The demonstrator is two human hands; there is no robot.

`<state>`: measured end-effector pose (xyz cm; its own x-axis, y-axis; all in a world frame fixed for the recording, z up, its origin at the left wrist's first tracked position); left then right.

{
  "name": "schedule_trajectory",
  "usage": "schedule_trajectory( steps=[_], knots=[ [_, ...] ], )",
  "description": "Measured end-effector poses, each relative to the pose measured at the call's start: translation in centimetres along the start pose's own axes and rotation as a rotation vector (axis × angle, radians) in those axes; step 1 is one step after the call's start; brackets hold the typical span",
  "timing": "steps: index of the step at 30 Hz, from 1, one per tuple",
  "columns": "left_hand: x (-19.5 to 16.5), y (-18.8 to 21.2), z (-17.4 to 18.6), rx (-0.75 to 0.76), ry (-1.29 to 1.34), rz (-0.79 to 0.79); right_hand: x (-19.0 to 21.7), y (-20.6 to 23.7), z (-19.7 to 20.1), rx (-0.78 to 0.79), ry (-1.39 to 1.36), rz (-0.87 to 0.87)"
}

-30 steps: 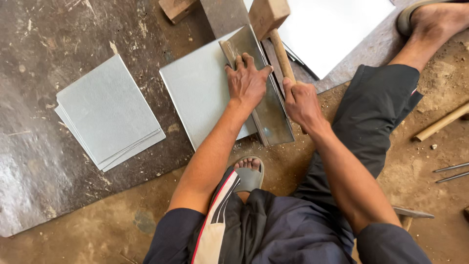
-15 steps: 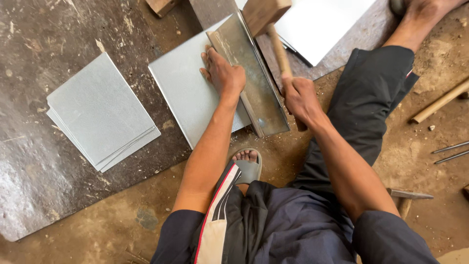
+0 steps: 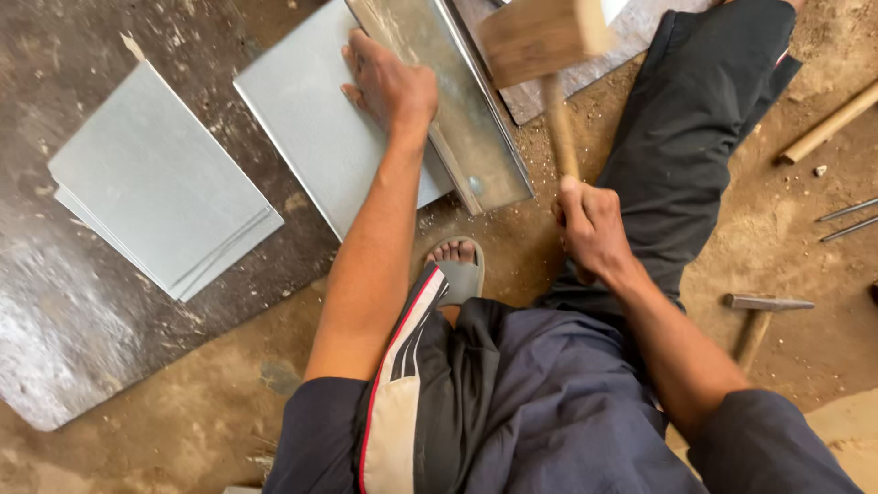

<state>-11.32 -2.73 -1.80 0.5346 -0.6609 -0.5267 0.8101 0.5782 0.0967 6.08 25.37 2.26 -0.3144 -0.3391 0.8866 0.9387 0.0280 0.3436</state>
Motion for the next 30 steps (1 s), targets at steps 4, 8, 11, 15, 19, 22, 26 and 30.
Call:
schedule_trajectory(
  steps=[4, 8, 11, 15, 19, 22, 26, 30],
  knots=[
    [0.6, 0.1, -0.8, -0.007, -0.005, 0.002, -2.6, 2.6, 0.2, 0.085, 0.142, -0.116],
    [1.3, 0.1, -1.4, 0.023, -0.102, -0.003, -3.0, 4.7, 0.8, 0.007, 0.082, 0.030],
    [1.6, 0.2, -1.2, -0.014, -0.076, -0.046, -2.1, 5.9, 0.5, 0.026, 0.257, 0.245],
    [1.8, 0.4, -1.4, 0.002, -0.099, -0.043, -2.3, 7.0, 0.9, -0.045, 0.240, 0.124],
    [1.0, 0.3, -1.5, 0.003, -0.083, -0.071, -1.5, 7.2, 0.7, -0.045, 0.326, 0.120],
    [1.0, 0.3, -2.0, 0.072, -0.166, -0.028, -0.5, 7.4, 0.9, -0.109, 0.244, 0.224],
    [0.5, 0.4, -1.1, -0.039, -0.019, -0.055, -1.0, 7.0, 0.3, -0.058, 0.314, 0.171],
    [0.7, 0.7, -0.8, -0.034, 0.007, -0.017, 0.0, 5.5, 0.0, -0.071, 0.298, 0.264]
  ],
)
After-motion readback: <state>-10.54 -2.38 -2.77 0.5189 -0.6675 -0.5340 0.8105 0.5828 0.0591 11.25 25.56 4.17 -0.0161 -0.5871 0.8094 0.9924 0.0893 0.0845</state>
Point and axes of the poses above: each hand's wrist, its own y-axis away from the middle knuckle, its own z-axis out of the back of the hand, x = y × z, the point moved 7 cm from there along -y, towards the middle knuckle, and after that the axes turned 4 degrees about z, right-handed, at the moved point
